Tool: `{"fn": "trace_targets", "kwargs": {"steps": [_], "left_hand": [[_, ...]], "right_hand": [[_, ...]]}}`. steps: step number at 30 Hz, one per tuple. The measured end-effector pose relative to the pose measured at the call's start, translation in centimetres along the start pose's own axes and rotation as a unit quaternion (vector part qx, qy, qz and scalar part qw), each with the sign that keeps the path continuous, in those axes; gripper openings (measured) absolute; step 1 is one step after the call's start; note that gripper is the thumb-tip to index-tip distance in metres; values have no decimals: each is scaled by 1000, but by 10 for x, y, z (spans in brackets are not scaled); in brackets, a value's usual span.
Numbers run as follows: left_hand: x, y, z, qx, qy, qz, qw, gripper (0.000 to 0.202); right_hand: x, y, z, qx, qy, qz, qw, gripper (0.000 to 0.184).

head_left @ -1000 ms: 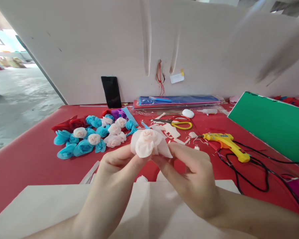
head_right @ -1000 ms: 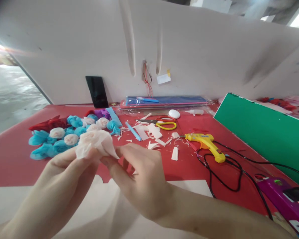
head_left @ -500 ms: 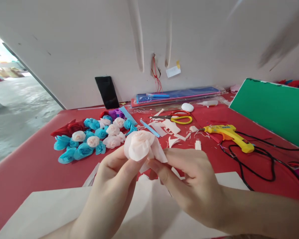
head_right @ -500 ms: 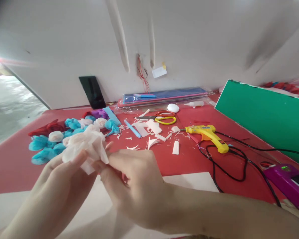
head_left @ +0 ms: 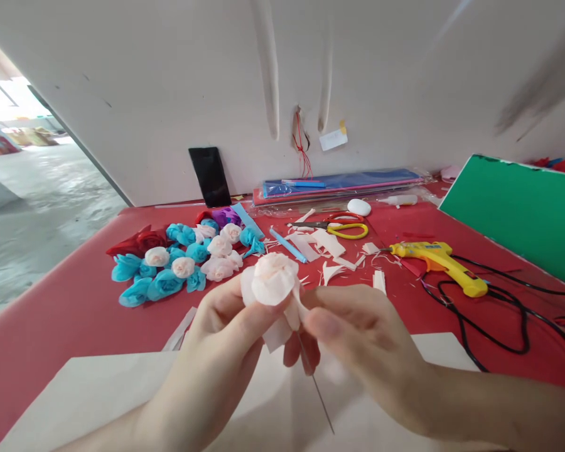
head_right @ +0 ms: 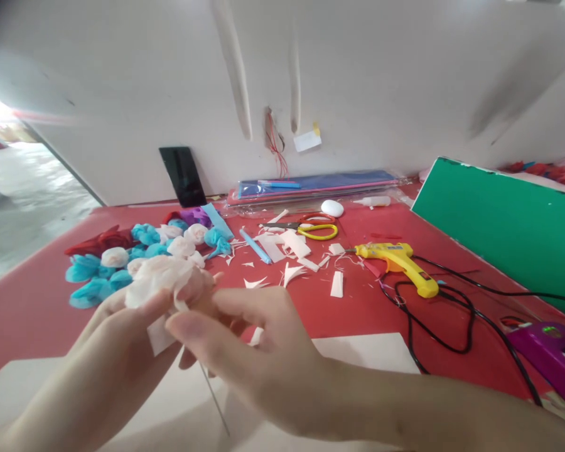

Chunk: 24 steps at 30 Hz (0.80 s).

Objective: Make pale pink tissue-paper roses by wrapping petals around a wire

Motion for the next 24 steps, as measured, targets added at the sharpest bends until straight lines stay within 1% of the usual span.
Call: {"fn": "trace_targets", "kwargs": {"steps": [3,5,10,13,19,24], "left_hand": [[-2,1,-1,-13,-18,35,999,27],[-2,1,0,-21,-20,42,999,24],[0,2,2,-41,-27,65,997,20],[1,2,4,-47,-24,70,996,19],[1,-2,6,-26,-8,60,998,16],[1,-2,5,-44,-25,65,997,12]], "right_hand": [[1,-3,-1,74,-23,28,997,46],[1,-3,-2,93,-17,27,995,43],[1,0,0,84,43,5,996,26],[1,0,0,67,53,-4,996,23],[2,-2,-2,17,43,-16,999,23],[4,0,-3,41,43,-1,998,27]]}}
Point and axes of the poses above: each hand's wrist, its own x-axis towards the middle knuckle, its own y-axis out of the palm, z = x × y, the point moved 1 cm from there along x, towards the middle knuckle, and after that the axes turned 11 degrees about -y, right-handed, at the moved point
